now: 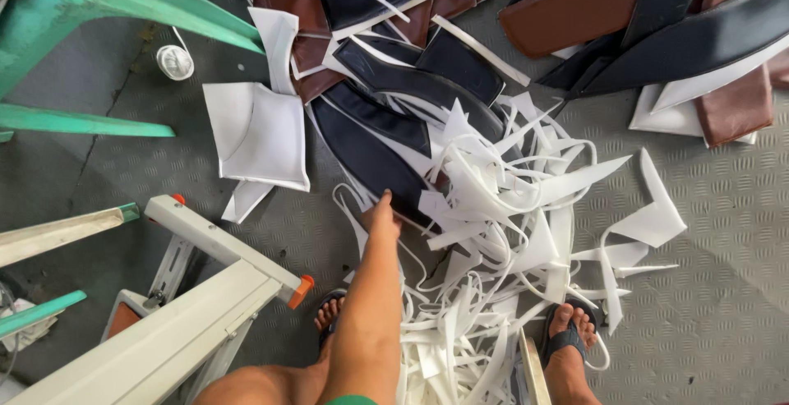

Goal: The person uses pink-handled scissors to trim the edges of a dark blue leather piece, following a white paper template. The person holds the leather with the left hand and cuts with the right hand, removing excess material. Cut scraps accumulate on the floor around the workspace.

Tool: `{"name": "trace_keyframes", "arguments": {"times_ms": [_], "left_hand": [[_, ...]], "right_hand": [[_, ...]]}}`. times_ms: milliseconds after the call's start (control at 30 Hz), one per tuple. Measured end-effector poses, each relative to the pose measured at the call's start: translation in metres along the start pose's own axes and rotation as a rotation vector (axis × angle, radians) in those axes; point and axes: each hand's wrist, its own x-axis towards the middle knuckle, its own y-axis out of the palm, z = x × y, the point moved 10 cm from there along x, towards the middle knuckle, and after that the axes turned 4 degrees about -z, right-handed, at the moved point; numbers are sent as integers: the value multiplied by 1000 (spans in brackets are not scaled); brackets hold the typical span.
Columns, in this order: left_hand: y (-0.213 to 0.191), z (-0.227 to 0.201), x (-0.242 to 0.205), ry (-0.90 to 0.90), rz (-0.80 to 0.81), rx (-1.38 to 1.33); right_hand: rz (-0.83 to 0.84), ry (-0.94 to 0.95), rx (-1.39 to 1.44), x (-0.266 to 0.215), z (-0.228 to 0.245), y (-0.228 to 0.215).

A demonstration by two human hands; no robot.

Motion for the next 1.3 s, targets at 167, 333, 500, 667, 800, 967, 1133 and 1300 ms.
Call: {"name": "trace_keyframes", "arguments": {"times_ms": [167,333,500,667,800,967,1133,1300], "left_hand": [[26,59,-32,-313,101,-146],[40,57,-116,-321,593,-153],[-22,-88,-237,24,829,-390],[-82,-226,-372,352,1010,-516],[-121,-284,-436,505,1071,-565],[-125,-293,-445,561,1107,-561],[-94,-275,-442,539,1120,-579],[-73,-266,-438,517,1156,-544]], "right_hand": [[25,-10,-35,2,7,19],[89,-36,-97,-14,33,16],[375,143,-41,-13,40,78],[685,456,30,-50,40,158],[1009,418,46,-103,45,193],[1301,285,143,-139,52,220],[1158,315,23,-114,55,231],[1014,318,60,-90,57,237]]}}
